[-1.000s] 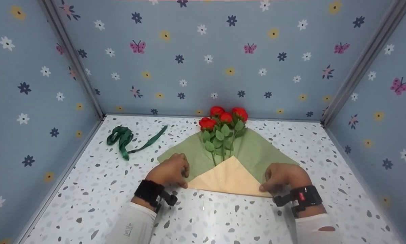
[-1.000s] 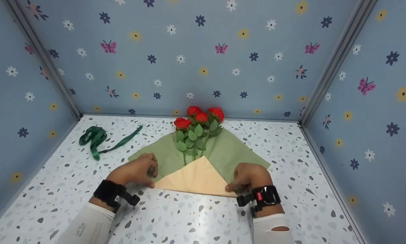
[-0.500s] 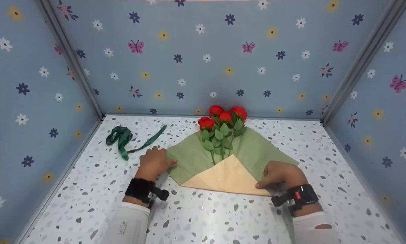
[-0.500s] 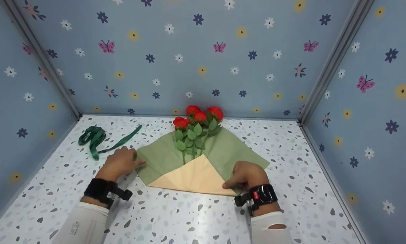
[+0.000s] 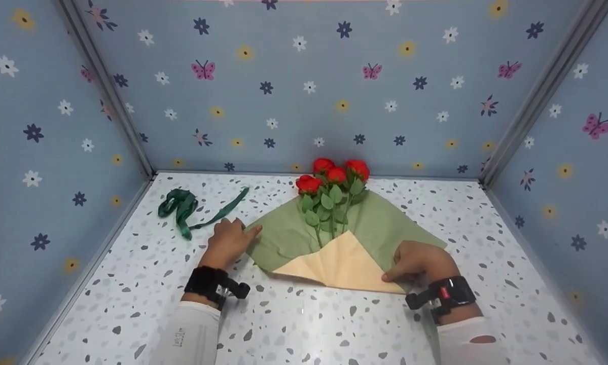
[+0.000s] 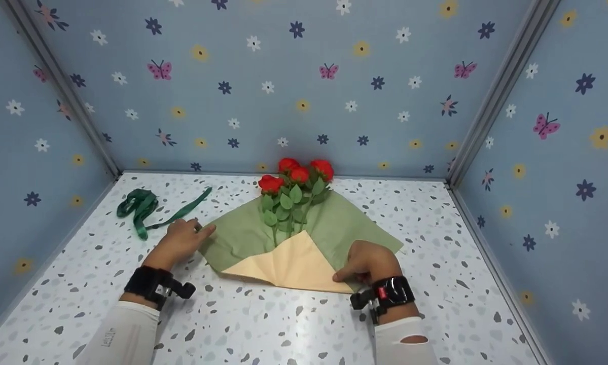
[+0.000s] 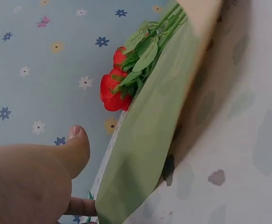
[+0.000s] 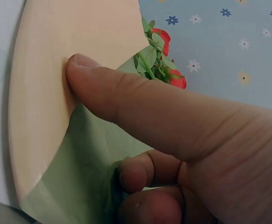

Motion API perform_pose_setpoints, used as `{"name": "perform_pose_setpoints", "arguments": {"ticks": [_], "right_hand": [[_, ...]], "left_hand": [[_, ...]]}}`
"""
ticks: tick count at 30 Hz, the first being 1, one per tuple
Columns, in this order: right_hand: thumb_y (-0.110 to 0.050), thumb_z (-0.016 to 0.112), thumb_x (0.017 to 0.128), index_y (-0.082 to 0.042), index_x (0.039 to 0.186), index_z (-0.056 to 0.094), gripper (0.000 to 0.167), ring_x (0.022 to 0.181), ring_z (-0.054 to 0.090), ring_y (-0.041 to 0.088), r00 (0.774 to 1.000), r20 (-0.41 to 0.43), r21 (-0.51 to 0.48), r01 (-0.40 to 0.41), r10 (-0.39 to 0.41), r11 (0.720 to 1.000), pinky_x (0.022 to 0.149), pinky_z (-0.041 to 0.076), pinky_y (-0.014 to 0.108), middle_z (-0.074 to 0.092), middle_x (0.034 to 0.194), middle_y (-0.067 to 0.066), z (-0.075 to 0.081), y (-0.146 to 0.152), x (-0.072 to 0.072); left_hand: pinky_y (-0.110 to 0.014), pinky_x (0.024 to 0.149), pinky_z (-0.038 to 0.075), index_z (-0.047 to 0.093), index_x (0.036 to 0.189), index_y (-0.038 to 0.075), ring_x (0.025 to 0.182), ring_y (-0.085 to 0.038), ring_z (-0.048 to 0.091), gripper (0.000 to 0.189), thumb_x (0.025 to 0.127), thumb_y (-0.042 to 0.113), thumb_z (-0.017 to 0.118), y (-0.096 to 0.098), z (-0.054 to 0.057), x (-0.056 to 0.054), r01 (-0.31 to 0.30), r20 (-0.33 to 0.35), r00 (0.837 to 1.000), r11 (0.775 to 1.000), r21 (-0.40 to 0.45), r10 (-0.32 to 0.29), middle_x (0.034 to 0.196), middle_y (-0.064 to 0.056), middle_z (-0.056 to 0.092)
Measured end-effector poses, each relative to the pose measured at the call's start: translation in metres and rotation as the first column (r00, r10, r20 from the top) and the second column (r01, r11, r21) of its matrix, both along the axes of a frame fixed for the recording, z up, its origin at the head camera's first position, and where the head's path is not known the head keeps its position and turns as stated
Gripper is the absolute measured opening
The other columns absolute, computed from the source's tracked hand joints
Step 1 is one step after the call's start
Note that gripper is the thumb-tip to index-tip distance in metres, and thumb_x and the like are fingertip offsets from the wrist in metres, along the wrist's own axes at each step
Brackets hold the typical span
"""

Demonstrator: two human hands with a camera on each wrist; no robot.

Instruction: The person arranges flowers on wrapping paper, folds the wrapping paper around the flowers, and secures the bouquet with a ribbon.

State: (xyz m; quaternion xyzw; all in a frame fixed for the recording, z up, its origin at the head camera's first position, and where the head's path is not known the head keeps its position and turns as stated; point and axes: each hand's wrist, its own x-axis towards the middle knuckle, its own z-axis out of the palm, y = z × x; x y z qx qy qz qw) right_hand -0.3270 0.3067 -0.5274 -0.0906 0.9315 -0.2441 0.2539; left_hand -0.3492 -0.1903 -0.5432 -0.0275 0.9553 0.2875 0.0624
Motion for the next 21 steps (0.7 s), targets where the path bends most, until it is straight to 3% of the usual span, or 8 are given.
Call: {"name": "perform_pose_setpoints", "arguments": {"ticks": [3, 6, 9, 10, 12, 17, 20, 21], "right_hand": [[-0.045, 0.102, 0.077, -0.023, 0.053, 0.049, 0.063, 0.05, 0.041, 0.008, 1.0, 0.006, -0.006, 0.0, 0.0, 1.0, 0.05, 0.032, 0.025, 0.045, 0.051, -0.011, 0.0, 0.0, 0.0], [-0.045, 0.102, 0.077, -0.023, 0.053, 0.049, 0.062, 0.049, 0.04, 0.008, 1.0, 0.008, -0.017, 0.001, 0.0, 1.0, 0.049, 0.031, 0.024, 0.044, 0.051, -0.011, -0.001, 0.001, 0.0], [-0.046, 0.101, 0.077, -0.023, 0.052, 0.048, 0.063, 0.049, 0.039, 0.008, 1.0, 0.001, -0.018, -0.007, 0.008, 1.0, 0.049, 0.031, 0.024, 0.043, 0.05, -0.012, -0.001, 0.002, 0.0], [-0.047, 0.1, 0.078, -0.024, 0.052, 0.048, 0.063, 0.049, 0.038, 0.008, 1.0, -0.004, -0.012, -0.011, 0.01, 1.0, 0.049, 0.031, 0.024, 0.043, 0.05, -0.012, -0.001, 0.002, 0.0], [-0.047, 0.1, 0.078, -0.024, 0.051, 0.047, 0.064, 0.049, 0.038, 0.008, 1.0, -0.01, -0.004, -0.016, 0.016, 1.0, 0.049, 0.031, 0.024, 0.042, 0.05, -0.012, 0.0, 0.002, 0.0], [-0.047, 0.099, 0.079, -0.024, 0.052, 0.048, 0.062, 0.049, 0.039, 0.008, 1.0, -0.006, 0.005, -0.002, 0.002, 1.0, 0.049, 0.031, 0.025, 0.044, 0.05, -0.011, 0.001, 0.001, 0.0], [-0.047, 0.099, 0.079, -0.023, 0.052, 0.049, 0.062, 0.048, 0.039, 0.008, 1.0, -0.008, 0.006, 0.005, -0.005, 1.0, 0.049, 0.03, 0.025, 0.044, 0.05, -0.011, 0.001, 0.0, 0.0], [-0.047, 0.099, 0.08, -0.023, 0.052, 0.049, 0.062, 0.048, 0.039, 0.008, 1.0, -0.009, 0.007, 0.003, -0.003, 1.0, 0.049, 0.03, 0.025, 0.044, 0.05, -0.011, 0.001, -0.001, 0.0]], "left_hand": [[-0.058, 0.094, 0.057, 0.063, 0.131, -0.001, 0.115, -0.041, 0.064, 0.078, 0.112, 0.074, 0.05, -0.002, 0.003, -0.003, -0.029, 0.001, 1.0, 0.993, 0.111, 0.029, 0.129, -0.027, 0.064], [-0.044, 0.08, 0.057, 0.06, 0.133, 0.003, 0.1, -0.035, 0.073, 0.075, 0.112, 0.074, 0.049, -0.003, 0.01, -0.006, -0.057, 0.04, 0.998, 0.947, 0.315, 0.047, 0.119, -0.021, 0.071], [-0.04, 0.08, 0.063, 0.059, 0.143, 0.004, 0.1, -0.033, 0.082, 0.079, 0.113, 0.076, 0.043, 0.004, 0.016, -0.006, -0.05, 0.065, 0.998, 0.848, 0.528, 0.018, 0.121, -0.02, 0.079], [-0.041, 0.085, 0.065, 0.06, 0.146, 0.004, 0.106, -0.033, 0.083, 0.081, 0.114, 0.075, 0.041, 0.008, 0.018, -0.005, -0.037, 0.064, 0.998, 0.81, 0.585, -0.001, 0.124, -0.021, 0.08], [-0.043, 0.088, 0.068, 0.061, 0.146, 0.003, 0.102, -0.031, 0.084, 0.083, 0.115, 0.075, 0.034, 0.019, 0.02, -0.003, 0.009, 0.045, 0.998, 0.742, 0.671, -0.052, 0.121, -0.021, 0.081], [-0.052, 0.103, 0.067, 0.059, 0.157, 0.001, 0.12, -0.03, 0.079, 0.086, 0.12, 0.067, 0.018, 0.049, 0.022, 0.006, 0.149, -0.001, 0.975, 0.654, 0.742, -0.221, 0.14, -0.024, 0.076], [-0.058, 0.106, 0.065, 0.058, 0.161, 0.002, 0.128, -0.037, 0.075, 0.096, 0.116, 0.074, 0.013, 0.067, 0.02, 0.012, 0.222, -0.011, 0.947, 0.634, 0.741, -0.32, 0.146, -0.025, 0.072], [-0.058, 0.104, 0.066, 0.059, 0.16, 0.003, 0.127, -0.038, 0.075, 0.101, 0.113, 0.079, 0.013, 0.072, 0.019, 0.014, 0.236, -0.008, 0.941, 0.638, 0.733, -0.34, 0.145, -0.025, 0.072]]}}
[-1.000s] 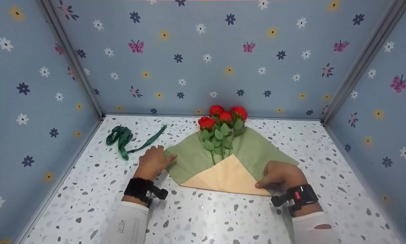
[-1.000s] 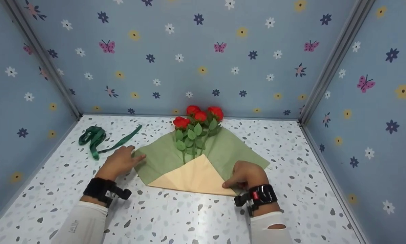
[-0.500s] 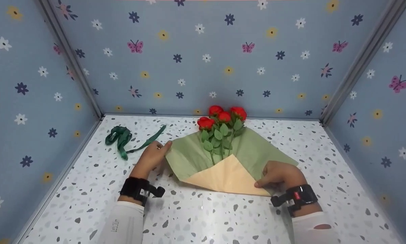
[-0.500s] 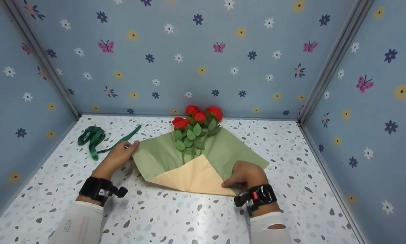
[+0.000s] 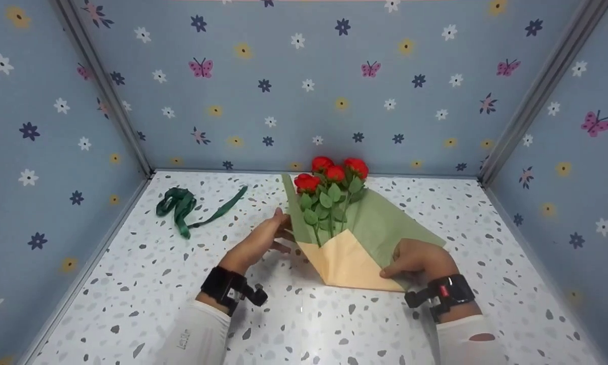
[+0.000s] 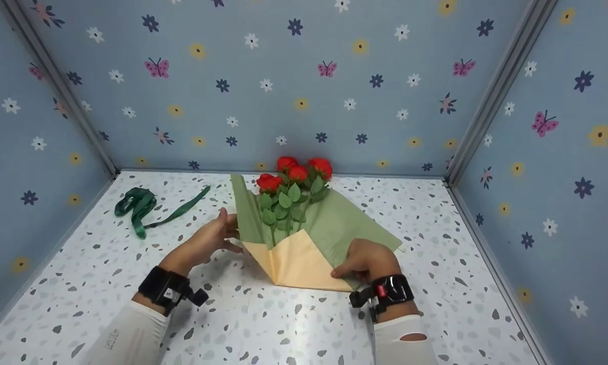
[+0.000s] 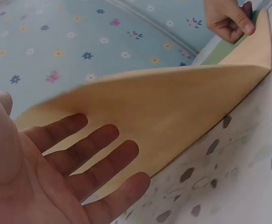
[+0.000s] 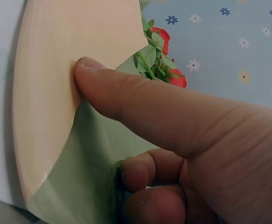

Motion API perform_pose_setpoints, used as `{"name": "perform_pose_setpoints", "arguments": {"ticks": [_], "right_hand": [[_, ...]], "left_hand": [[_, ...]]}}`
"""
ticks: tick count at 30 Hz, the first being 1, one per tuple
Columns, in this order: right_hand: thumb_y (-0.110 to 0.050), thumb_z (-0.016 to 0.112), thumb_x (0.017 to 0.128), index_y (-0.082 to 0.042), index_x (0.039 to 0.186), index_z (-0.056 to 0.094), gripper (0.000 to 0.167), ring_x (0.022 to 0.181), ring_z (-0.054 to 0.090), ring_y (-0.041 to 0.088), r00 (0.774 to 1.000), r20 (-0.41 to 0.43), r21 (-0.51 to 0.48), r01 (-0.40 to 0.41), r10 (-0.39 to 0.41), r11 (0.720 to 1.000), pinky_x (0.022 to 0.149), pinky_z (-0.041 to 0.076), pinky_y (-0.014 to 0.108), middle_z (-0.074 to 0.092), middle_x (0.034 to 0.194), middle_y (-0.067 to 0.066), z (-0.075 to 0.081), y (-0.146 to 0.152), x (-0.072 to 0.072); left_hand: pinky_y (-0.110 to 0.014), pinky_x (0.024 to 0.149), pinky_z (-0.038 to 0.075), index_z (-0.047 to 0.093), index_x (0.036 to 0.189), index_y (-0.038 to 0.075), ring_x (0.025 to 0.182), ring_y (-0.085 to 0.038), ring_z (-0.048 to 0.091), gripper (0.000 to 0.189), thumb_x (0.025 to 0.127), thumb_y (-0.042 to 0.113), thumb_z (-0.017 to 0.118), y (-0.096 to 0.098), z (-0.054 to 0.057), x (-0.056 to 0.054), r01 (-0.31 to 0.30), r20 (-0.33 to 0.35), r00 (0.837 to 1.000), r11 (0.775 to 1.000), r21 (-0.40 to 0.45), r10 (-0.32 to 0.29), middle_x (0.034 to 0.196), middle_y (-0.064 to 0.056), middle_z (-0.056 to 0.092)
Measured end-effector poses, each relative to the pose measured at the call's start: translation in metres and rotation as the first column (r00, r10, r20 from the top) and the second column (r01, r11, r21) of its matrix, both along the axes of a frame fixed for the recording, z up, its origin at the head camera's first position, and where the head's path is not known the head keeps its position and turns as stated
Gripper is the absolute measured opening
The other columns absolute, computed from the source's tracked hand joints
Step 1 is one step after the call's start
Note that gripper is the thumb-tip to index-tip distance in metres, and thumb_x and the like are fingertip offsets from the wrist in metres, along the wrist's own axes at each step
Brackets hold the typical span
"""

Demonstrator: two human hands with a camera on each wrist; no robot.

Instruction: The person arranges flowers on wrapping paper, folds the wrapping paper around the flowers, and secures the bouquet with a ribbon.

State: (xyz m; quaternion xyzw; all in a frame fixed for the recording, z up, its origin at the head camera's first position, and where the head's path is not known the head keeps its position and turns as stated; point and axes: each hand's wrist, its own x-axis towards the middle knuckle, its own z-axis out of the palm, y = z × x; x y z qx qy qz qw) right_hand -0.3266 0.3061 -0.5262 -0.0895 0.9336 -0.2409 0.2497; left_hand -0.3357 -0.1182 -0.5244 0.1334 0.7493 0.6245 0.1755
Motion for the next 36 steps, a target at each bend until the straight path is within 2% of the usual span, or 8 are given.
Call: {"name": "perform_pose_setpoints", "arguments": {"ticks": [4, 7, 10, 13, 16, 23, 34, 36], "right_hand": [[-0.048, 0.098, 0.08, -0.023, 0.053, 0.049, 0.061, 0.048, 0.039, 0.008, 1.0, 0.003, 0.001, -0.01, 0.01, 1.0, 0.049, 0.03, 0.024, 0.044, 0.05, -0.011, 0.0, -0.001, -0.001], [-0.048, 0.098, 0.08, -0.023, 0.053, 0.05, 0.06, 0.049, 0.039, 0.008, 1.0, 0.012, 0.002, -0.012, 0.012, 1.0, 0.049, 0.03, 0.024, 0.045, 0.05, -0.011, 0.001, 0.0, -0.002], [-0.048, 0.098, 0.08, -0.023, 0.053, 0.052, 0.059, 0.049, 0.04, 0.008, 1.0, 0.023, 0.002, -0.01, 0.01, 1.0, 0.049, 0.03, 0.024, 0.046, 0.05, -0.011, 0.001, 0.0, -0.004], [-0.049, 0.098, 0.08, -0.023, 0.054, 0.053, 0.059, 0.049, 0.042, 0.008, 1.0, 0.023, 0.001, -0.013, 0.013, 1.0, 0.05, 0.031, 0.025, 0.048, 0.051, -0.01, 0.001, 0.001, -0.005], [-0.05, 0.098, 0.081, -0.024, 0.053, 0.052, 0.06, 0.049, 0.042, 0.008, 1.0, 0.013, 0.008, -0.022, 0.022, 1.0, 0.05, 0.031, 0.025, 0.048, 0.05, -0.011, 0.0, 0.002, -0.005], [-0.049, 0.097, 0.081, -0.023, 0.052, 0.049, 0.062, 0.048, 0.04, 0.007, 0.999, -0.016, 0.002, -0.043, 0.043, 0.999, 0.049, 0.03, 0.024, 0.044, 0.049, -0.012, -0.003, 0.004, -0.004], [-0.051, 0.095, 0.082, -0.023, 0.053, 0.053, 0.059, 0.048, 0.043, 0.008, 0.999, 0.019, 0.025, -0.037, 0.036, 0.999, 0.048, 0.031, 0.025, 0.049, 0.049, -0.01, -0.002, 0.003, -0.004], [-0.05, 0.095, 0.083, -0.023, 0.053, 0.053, 0.058, 0.048, 0.044, 0.008, 0.999, 0.019, 0.024, -0.038, 0.037, 0.999, 0.048, 0.031, 0.025, 0.05, 0.049, -0.01, -0.001, 0.003, -0.003]], "left_hand": [[-0.053, 0.093, 0.069, 0.063, 0.156, 0.004, 0.119, -0.038, 0.076, 0.116, 0.099, 0.093, 0.014, 0.019, -0.001, 0.009, 0.025, -0.033, 0.999, 0.997, -0.072, -0.028, 0.137, -0.023, 0.075], [-0.051, 0.093, 0.068, 0.06, 0.158, 0.001, 0.121, -0.04, 0.075, 0.115, 0.101, 0.091, 0.017, 0.032, -0.002, 0.014, 0.061, -0.086, 0.994, 0.996, -0.068, -0.067, 0.139, -0.024, 0.074], [-0.051, 0.094, 0.067, 0.058, 0.16, 0.002, 0.125, -0.041, 0.074, 0.095, 0.112, 0.077, 0.025, 0.044, -0.002, 0.018, 0.095, -0.139, 0.985, 0.992, -0.079, -0.105, 0.143, -0.024, 0.071], [-0.047, 0.098, 0.064, 0.062, 0.157, 0.008, 0.127, -0.033, 0.072, 0.065, 0.121, 0.057, 0.041, 0.053, -0.004, 0.024, 0.073, -0.215, 0.97, 0.982, -0.175, -0.111, 0.141, -0.017, 0.072], [-0.052, 0.109, 0.06, 0.07, 0.149, 0.008, 0.128, -0.03, 0.07, 0.042, 0.121, 0.036, 0.055, 0.061, -0.009, 0.028, 0.061, -0.321, 0.935, 0.961, -0.269, -0.149, 0.137, -0.013, 0.073], [-0.048, 0.114, 0.055, 0.082, 0.13, 0.006, 0.124, -0.028, 0.066, 0.028, 0.116, 0.018, 0.06, 0.074, -0.019, 0.033, 0.07, -0.492, 0.812, 0.888, -0.454, -0.315, 0.126, -0.011, 0.073], [-0.037, 0.117, 0.057, 0.088, 0.126, 0.013, 0.136, -0.022, 0.065, 0.023, 0.108, 0.011, 0.074, 0.078, -0.023, 0.041, 0.082, -0.486, 0.729, 0.767, -0.636, -0.481, 0.142, -0.002, 0.075], [-0.037, 0.119, 0.056, 0.087, 0.129, 0.013, 0.14, -0.022, 0.065, 0.024, 0.108, 0.012, 0.075, 0.078, -0.023, 0.043, 0.094, -0.467, 0.727, 0.747, -0.658, -0.503, 0.147, -0.001, 0.074]]}}
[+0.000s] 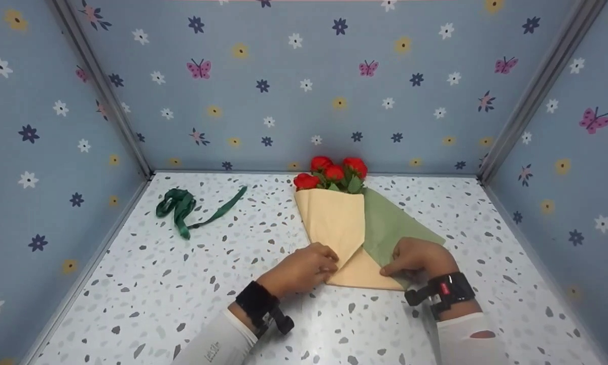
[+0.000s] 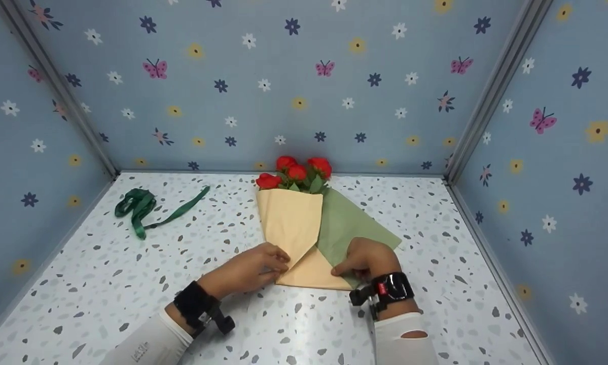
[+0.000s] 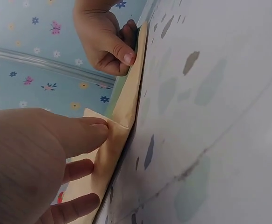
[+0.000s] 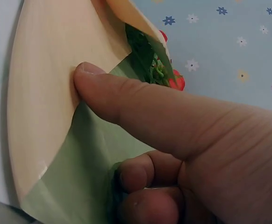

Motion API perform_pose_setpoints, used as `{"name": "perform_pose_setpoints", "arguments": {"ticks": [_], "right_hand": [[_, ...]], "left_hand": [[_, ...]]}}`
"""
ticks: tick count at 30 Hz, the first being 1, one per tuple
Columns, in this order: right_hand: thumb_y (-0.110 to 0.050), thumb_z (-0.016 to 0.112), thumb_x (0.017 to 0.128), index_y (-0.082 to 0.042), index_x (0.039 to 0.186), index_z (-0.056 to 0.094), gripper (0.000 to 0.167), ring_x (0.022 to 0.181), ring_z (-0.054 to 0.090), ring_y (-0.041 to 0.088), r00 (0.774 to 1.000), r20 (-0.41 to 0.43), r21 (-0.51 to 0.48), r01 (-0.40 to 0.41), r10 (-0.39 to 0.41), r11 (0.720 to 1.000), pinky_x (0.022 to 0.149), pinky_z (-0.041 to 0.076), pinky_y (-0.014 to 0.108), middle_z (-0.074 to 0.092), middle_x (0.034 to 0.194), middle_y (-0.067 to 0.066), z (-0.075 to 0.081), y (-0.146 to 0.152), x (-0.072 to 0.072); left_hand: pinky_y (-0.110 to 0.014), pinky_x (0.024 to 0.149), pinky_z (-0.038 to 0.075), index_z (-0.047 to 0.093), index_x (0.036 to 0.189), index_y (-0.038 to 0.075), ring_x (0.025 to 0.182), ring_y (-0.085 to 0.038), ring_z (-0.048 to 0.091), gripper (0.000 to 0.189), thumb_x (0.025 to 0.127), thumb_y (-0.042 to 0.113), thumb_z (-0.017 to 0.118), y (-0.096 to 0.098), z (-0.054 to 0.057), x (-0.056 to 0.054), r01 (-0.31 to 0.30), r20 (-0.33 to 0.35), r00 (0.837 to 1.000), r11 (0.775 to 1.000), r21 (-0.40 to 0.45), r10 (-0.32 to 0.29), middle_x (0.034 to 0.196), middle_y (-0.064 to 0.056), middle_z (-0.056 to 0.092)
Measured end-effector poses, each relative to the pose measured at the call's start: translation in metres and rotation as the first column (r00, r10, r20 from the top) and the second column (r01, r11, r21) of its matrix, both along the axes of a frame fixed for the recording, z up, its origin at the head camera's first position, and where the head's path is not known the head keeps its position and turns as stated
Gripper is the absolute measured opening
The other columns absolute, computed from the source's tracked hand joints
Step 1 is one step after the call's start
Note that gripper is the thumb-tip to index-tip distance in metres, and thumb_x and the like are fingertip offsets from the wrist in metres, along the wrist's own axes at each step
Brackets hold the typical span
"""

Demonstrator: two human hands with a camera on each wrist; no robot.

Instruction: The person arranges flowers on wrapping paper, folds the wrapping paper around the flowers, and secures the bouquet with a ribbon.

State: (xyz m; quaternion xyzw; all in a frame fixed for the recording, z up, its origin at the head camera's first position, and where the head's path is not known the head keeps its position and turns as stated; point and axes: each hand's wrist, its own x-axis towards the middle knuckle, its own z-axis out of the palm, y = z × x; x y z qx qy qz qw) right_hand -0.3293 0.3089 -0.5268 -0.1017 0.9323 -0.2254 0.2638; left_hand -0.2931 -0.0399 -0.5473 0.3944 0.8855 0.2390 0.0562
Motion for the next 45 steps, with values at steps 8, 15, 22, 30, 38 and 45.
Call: {"name": "perform_pose_setpoints", "arguments": {"ticks": [8, 15, 22, 30, 38, 45], "right_hand": [[-0.042, 0.092, 0.088, -0.022, 0.059, 0.052, 0.053, 0.055, 0.046, 0.011, 0.995, -0.096, 0.032, 0.021, -0.017, 0.999, 0.053, 0.036, 0.027, 0.048, 0.056, -0.009, 0.012, -0.007, 0.003], [-0.035, 0.084, 0.099, -0.016, 0.084, 0.069, 0.028, 0.074, 0.06, 0.019, 0.952, -0.304, 0.064, 0.051, -0.029, 0.997, 0.066, 0.049, 0.037, 0.066, 0.079, -0.001, 0.028, -0.054, 0.016], [-0.016, 0.078, 0.101, -0.019, 0.098, 0.078, 0.005, 0.087, 0.068, 0.019, 0.912, -0.394, 0.062, -0.101, 0.117, 0.993, 0.084, 0.061, 0.045, 0.074, 0.091, -0.003, 0.015, -0.101, 0.03], [-0.027, 0.077, 0.105, -0.02, 0.102, 0.077, 0.007, 0.083, 0.071, 0.023, 0.879, -0.46, 0.004, -0.142, 0.128, 0.99, 0.08, 0.061, 0.048, 0.074, 0.085, -0.002, -0.003, -0.116, 0.032], [-0.03, 0.08, 0.103, -0.018, 0.126, 0.076, 0.027, 0.101, 0.078, 0.033, 0.879, -0.465, 0.01, -0.112, 0.104, 0.994, 0.09, 0.063, 0.055, 0.082, 0.107, 0.01, -0.008, -0.123, 0.034], [-0.037, 0.082, 0.102, -0.016, 0.161, 0.064, 0.065, 0.119, 0.077, 0.032, 0.914, -0.394, 0.013, -0.103, 0.1, 0.995, 0.102, 0.062, 0.054, 0.081, 0.134, 0.015, -0.007, -0.128, 0.038]], "left_hand": [[-0.041, 0.131, 0.048, 0.081, 0.142, 0.02, 0.154, -0.021, 0.06, 0.031, 0.113, 0.021, 0.071, -0.001, 0.002, 0.005, 0.04, -0.011, 0.999, 0.993, -0.113, -0.041, 0.16, 0.002, 0.068], [-0.039, 0.128, 0.05, 0.082, 0.14, 0.02, 0.15, -0.021, 0.061, 0.029, 0.112, 0.022, 0.072, -0.003, 0.0, 0.006, 0.051, -0.062, 0.996, 0.993, -0.111, -0.058, 0.158, -0.002, 0.068], [-0.037, 0.121, 0.053, 0.08, 0.143, 0.034, 0.141, -0.02, 0.055, 0.038, 0.108, 0.02, 0.075, -0.007, 0.002, 0.006, 0.038, -0.076, 0.996, 0.99, -0.138, -0.049, 0.153, -0.004, 0.063], [-0.028, 0.094, 0.055, 0.083, 0.139, 0.029, 0.111, -0.012, 0.06, 0.037, 0.107, 0.013, 0.074, -0.009, 0.005, 0.005, 0.043, -0.018, 0.999, 0.995, -0.094, -0.044, 0.124, 0.005, 0.066], [-0.035, 0.099, 0.062, 0.087, 0.115, 0.01, 0.105, -0.019, 0.073, 0.022, 0.103, 0.002, 0.071, -0.009, 0.013, 0.001, 0.017, -0.018, 1.0, 0.996, -0.089, -0.019, 0.115, -0.002, 0.078], [-0.032, 0.09, 0.06, 0.09, 0.112, 0.014, 0.098, -0.014, 0.065, 0.022, 0.104, 0.008, 0.071, -0.011, 0.008, 0.0, -0.028, -0.047, 0.999, 0.993, -0.115, 0.022, 0.113, 0.001, 0.072]]}}
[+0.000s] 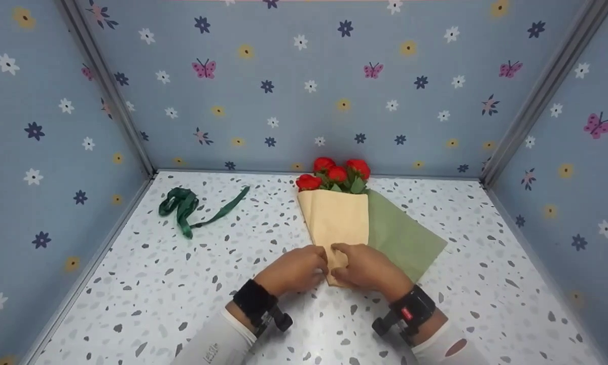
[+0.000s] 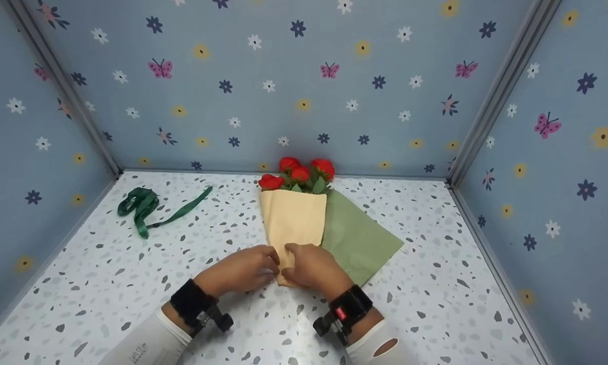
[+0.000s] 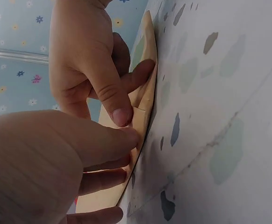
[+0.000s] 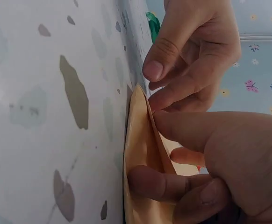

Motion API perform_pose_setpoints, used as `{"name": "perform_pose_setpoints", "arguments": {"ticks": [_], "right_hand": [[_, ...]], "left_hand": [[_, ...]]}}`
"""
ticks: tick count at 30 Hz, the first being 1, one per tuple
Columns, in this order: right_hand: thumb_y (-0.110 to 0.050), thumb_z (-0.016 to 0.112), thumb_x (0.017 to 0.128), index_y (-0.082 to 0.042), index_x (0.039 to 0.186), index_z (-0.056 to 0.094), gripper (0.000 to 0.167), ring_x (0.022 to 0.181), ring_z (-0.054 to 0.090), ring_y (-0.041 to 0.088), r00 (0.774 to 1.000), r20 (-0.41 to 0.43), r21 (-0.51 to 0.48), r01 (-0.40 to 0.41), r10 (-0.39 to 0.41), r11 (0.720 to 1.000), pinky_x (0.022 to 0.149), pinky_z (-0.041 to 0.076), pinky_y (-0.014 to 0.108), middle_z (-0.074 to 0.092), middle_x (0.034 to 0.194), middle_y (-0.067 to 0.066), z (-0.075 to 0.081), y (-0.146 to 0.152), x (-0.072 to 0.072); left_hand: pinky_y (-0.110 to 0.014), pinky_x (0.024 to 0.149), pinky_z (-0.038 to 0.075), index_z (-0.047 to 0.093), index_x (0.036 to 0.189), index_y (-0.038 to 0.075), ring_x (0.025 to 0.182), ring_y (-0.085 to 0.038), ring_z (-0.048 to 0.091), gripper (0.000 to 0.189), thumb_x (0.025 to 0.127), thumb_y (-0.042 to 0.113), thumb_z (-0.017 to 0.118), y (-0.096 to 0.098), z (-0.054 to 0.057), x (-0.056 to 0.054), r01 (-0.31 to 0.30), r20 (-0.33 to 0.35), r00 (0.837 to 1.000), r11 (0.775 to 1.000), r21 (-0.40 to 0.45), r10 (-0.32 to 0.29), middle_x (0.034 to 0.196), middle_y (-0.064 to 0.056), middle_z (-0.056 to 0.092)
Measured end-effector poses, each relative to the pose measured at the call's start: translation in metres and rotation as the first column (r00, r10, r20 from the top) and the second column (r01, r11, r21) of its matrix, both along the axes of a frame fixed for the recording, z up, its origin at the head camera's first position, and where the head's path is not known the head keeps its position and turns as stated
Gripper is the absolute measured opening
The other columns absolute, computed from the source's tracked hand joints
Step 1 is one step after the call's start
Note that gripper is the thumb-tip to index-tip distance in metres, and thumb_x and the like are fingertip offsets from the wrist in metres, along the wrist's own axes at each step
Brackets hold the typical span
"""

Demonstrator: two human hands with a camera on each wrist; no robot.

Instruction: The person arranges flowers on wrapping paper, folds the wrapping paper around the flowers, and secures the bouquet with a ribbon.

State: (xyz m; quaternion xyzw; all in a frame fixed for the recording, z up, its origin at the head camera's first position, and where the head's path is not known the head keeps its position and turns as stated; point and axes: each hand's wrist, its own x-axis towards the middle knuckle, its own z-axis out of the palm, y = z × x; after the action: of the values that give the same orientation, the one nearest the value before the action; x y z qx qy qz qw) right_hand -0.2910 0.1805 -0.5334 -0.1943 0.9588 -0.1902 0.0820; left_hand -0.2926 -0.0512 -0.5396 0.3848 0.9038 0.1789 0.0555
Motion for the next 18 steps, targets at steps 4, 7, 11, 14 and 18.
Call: {"name": "perform_pose_setpoints", "arguments": {"ticks": [4, 7, 11, 14, 18], "right_hand": [[-0.04, 0.082, 0.102, -0.018, 0.168, 0.057, 0.073, 0.102, 0.071, 0.025, 0.999, 0.048, 0.005, -0.021, 0.02, 1.0, 0.094, 0.061, 0.049, 0.081, 0.119, 0.012, 0.0011, -0.0012, 0.0006], [-0.041, 0.081, 0.103, -0.018, 0.169, 0.055, 0.075, 0.095, 0.068, 0.023, 0.998, 0.054, 0.007, -0.032, 0.031, 0.999, 0.089, 0.06, 0.048, 0.079, 0.111, 0.01, 0.001, -0.0023, 0.001], [-0.045, 0.081, 0.102, -0.016, 0.169, 0.055, 0.078, 0.097, 0.069, 0.023, 0.998, 0.058, -0.004, -0.031, 0.031, 1.0, 0.09, 0.061, 0.049, 0.079, 0.112, 0.011, 0.0, -0.0037, 0.0016], [-0.048, 0.083, 0.101, -0.015, 0.169, 0.054, 0.082, 0.096, 0.069, 0.024, 0.998, 0.064, -0.014, -0.029, 0.03, 0.999, 0.09, 0.061, 0.05, 0.079, 0.109, 0.011, -0.001, -0.005, 0.0021], [-0.049, 0.085, 0.098, -0.014, 0.17, 0.052, 0.087, 0.094, 0.069, 0.024, 0.997, 0.068, -0.016, -0.017, 0.018, 1.0, 0.089, 0.061, 0.051, 0.079, 0.109, 0.013, -0.0023, -0.0066, 0.003]], "left_hand": [[-0.034, 0.089, 0.06, 0.088, 0.111, 0.014, 0.096, -0.015, 0.065, 0.019, 0.104, 0.01, 0.071, 0.0, -0.0011, -0.0014, -0.027, -0.015, 1.0, 1.0, -0.001, 0.027, 0.112, 0.002, 0.072], [-0.034, 0.087, 0.059, 0.087, 0.108, 0.012, 0.093, -0.015, 0.063, 0.017, 0.105, 0.01, 0.07, -0.0005, -0.0022, -0.0022, -0.034, -0.029, 0.999, 0.999, 0.006, 0.034, 0.109, 0.001, 0.071], [-0.034, 0.084, 0.059, 0.087, 0.105, 0.011, 0.09, -0.014, 0.061, 0.016, 0.106, 0.01, 0.071, -0.0015, -0.0037, -0.003, -0.04, -0.039, 0.998, 0.999, 0.012, 0.041, 0.108, 0.0, 0.071], [-0.034, 0.085, 0.059, 0.088, 0.106, 0.012, 0.091, -0.013, 0.061, 0.016, 0.106, 0.011, 0.072, -0.002, -0.0039, -0.0032, -0.039, -0.041, 0.998, 0.999, 0.008, 0.039, 0.109, 0.001, 0.072], [-0.034, 0.086, 0.06, 0.088, 0.108, 0.012, 0.092, -0.014, 0.064, 0.015, 0.106, 0.013, 0.072, -0.0015, -0.0027, -0.003, -0.033, -0.043, 0.999, 0.999, 0.008, 0.034, 0.111, 0.001, 0.073]]}}
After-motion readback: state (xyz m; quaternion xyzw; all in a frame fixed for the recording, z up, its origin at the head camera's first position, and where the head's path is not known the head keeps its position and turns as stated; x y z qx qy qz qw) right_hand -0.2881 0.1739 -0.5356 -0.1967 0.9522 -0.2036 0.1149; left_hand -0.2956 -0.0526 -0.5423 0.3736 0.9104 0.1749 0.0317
